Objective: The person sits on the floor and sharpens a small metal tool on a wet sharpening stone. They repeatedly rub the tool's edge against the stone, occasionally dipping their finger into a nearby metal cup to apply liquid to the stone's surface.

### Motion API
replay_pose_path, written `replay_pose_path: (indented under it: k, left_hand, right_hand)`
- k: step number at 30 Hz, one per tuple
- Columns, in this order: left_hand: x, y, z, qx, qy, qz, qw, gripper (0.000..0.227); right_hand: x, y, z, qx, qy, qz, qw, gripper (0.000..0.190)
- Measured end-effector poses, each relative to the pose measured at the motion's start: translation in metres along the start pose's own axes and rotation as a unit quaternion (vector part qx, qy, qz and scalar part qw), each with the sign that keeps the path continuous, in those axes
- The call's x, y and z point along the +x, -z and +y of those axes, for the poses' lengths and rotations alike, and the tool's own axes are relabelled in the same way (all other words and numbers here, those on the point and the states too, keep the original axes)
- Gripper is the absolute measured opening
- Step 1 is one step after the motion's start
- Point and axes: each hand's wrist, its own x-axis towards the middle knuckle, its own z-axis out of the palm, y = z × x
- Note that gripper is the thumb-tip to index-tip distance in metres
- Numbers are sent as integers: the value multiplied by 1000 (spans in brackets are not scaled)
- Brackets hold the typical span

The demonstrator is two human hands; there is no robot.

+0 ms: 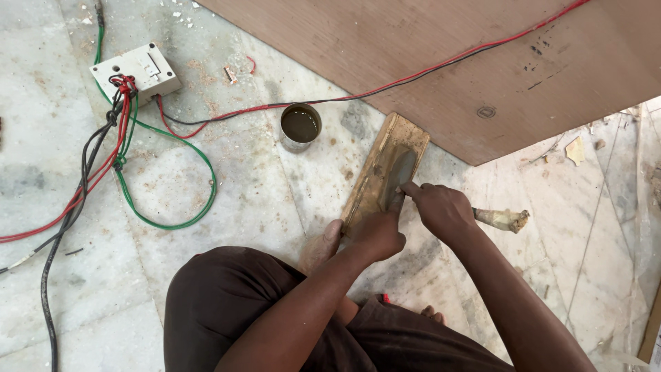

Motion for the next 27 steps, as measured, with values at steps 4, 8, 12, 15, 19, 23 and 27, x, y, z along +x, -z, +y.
replay_pose_path:
  k: [4,8,12,15,19,23,27]
  left_hand:
    - [1,0,0,-12,0,17,1000,96]
    - [-4,1,2,-21,8,16,1000,92]
    - [-3,-3,-1,-15,-11,37,999,88]
    - [4,-10,-5,-14,-17,56,998,86]
    - [5,-15,-6,-8,-34,85,996,86]
    - [-3,-16,-4,-24,-21,134,990,71]
    - [-9,-23,-4,1,-56,161,985,46]
  right_hand:
    - [2,-1,-1,39,-22,20,999,35]
    - [5,-4,-5,14,-25,21,999,38]
    - [6,-6,-7,27,-37,4,999,29]
    - [0,-4,-8,27,-20,26,999,35]
    - [-5,1,-7,73,-35,15,997,42]
    - [-6,-5,-2,-20,26,39,999,49]
    - [-2,1,0,-45,41,14,998,48]
